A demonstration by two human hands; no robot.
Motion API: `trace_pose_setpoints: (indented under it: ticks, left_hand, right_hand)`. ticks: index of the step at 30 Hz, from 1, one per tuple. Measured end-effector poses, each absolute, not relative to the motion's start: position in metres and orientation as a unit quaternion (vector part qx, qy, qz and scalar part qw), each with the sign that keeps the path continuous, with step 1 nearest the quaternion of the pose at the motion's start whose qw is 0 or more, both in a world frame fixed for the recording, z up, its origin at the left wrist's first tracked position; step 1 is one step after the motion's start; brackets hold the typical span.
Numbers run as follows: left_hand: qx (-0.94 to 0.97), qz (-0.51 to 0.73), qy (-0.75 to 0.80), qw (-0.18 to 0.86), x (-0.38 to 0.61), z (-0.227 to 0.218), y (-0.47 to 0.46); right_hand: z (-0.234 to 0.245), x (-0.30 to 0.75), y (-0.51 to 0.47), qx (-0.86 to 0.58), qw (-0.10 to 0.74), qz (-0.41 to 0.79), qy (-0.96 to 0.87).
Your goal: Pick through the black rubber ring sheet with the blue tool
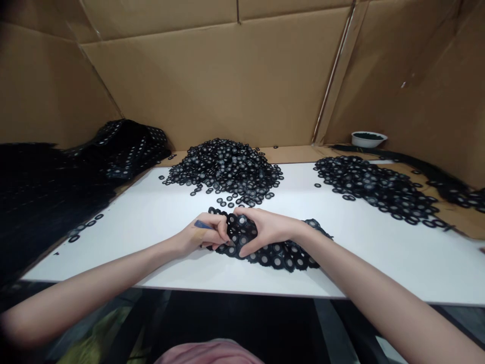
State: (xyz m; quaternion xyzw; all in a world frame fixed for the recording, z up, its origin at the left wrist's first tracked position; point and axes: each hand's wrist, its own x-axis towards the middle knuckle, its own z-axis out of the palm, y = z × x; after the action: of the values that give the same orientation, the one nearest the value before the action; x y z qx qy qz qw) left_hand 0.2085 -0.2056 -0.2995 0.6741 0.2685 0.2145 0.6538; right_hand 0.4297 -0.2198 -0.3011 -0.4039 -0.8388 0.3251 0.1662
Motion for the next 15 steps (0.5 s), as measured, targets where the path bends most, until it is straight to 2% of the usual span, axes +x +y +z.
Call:
trace_pose_setpoints:
  ticks: [6,15]
  left_hand:
    - [0.682,0.192,0.268,0.653,0.2076,-0.3008,-0.2047]
    - [0.640,0.162,0.258,0.705,0.2098,-0.3015,-0.2098]
  right_hand:
    - [-0.3040,0.4307,-0.2195,-0.407,0.172,0.328,-0.835]
    - [-0.3030,0.4313,-0.2194,-0.409,0.164,0.331,-0.835]
